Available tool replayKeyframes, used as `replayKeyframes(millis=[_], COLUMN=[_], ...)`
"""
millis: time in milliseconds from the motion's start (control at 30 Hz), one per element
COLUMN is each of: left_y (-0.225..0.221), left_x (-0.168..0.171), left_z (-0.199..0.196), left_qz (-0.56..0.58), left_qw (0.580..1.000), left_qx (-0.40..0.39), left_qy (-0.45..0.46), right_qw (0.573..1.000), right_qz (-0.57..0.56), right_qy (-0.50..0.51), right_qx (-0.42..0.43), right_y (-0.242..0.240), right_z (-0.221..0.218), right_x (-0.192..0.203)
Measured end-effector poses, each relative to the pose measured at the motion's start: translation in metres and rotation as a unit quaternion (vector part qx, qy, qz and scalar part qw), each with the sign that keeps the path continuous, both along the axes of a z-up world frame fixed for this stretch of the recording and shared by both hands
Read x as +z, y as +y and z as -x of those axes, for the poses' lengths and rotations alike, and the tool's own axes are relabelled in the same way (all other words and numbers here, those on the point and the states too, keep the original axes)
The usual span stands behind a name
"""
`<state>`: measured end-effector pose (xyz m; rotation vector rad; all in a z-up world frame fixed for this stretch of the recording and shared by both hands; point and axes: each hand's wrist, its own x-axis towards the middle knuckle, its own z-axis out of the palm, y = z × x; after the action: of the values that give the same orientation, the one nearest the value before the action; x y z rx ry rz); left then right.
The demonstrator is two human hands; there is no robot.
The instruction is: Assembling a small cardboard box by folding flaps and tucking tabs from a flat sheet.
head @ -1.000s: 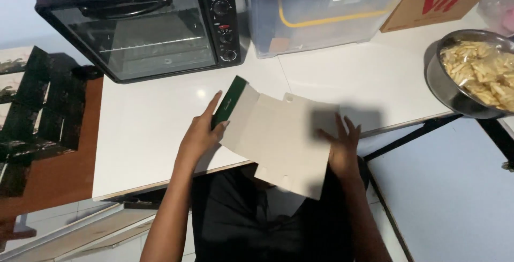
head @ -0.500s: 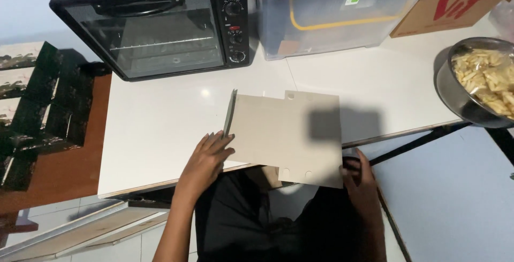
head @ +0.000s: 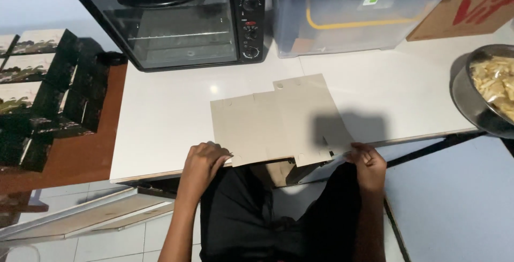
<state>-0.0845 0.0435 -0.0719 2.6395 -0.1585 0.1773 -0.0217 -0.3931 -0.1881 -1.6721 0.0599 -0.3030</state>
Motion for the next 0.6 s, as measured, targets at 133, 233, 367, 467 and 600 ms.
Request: replayKeyframes(millis=[133,233,367,467,600], left_y=[-0.007,-0.014,-0.005,-0.008,-0.017], left_x=[-0.018,-0.008,-0.033,-0.040,-0.035], left_z=[-0.007,-0.011,-0.029,-0.029,-0.020], left_qz=[0.101,0.167,0.070,0.049,0.017], left_qw=[0.993,0.981,0.996,0.997,0.997], left_qx=[0.050,0.090,0.016,-0.038,-0.070], left_qy=[-0.023,-0.033,-0.046,-0.040,-0.007], right_qw=[0.990,0.915,0.891,0.886,0.864], right_qz=[0.060,0.308,0.375,0.377,0.364], right_qy=[0.037,-0.129,-0.224,-0.265,-0.246], right_qx=[-0.125,-0.226,-0.127,0.049,0.246], right_y=[0.029,0.060,0.107,0.148,0.189], right_z=[0.014,0.043,0.055,0.055,0.038], right_x=[-0.017,-0.005,-0.004,0.027,0.072])
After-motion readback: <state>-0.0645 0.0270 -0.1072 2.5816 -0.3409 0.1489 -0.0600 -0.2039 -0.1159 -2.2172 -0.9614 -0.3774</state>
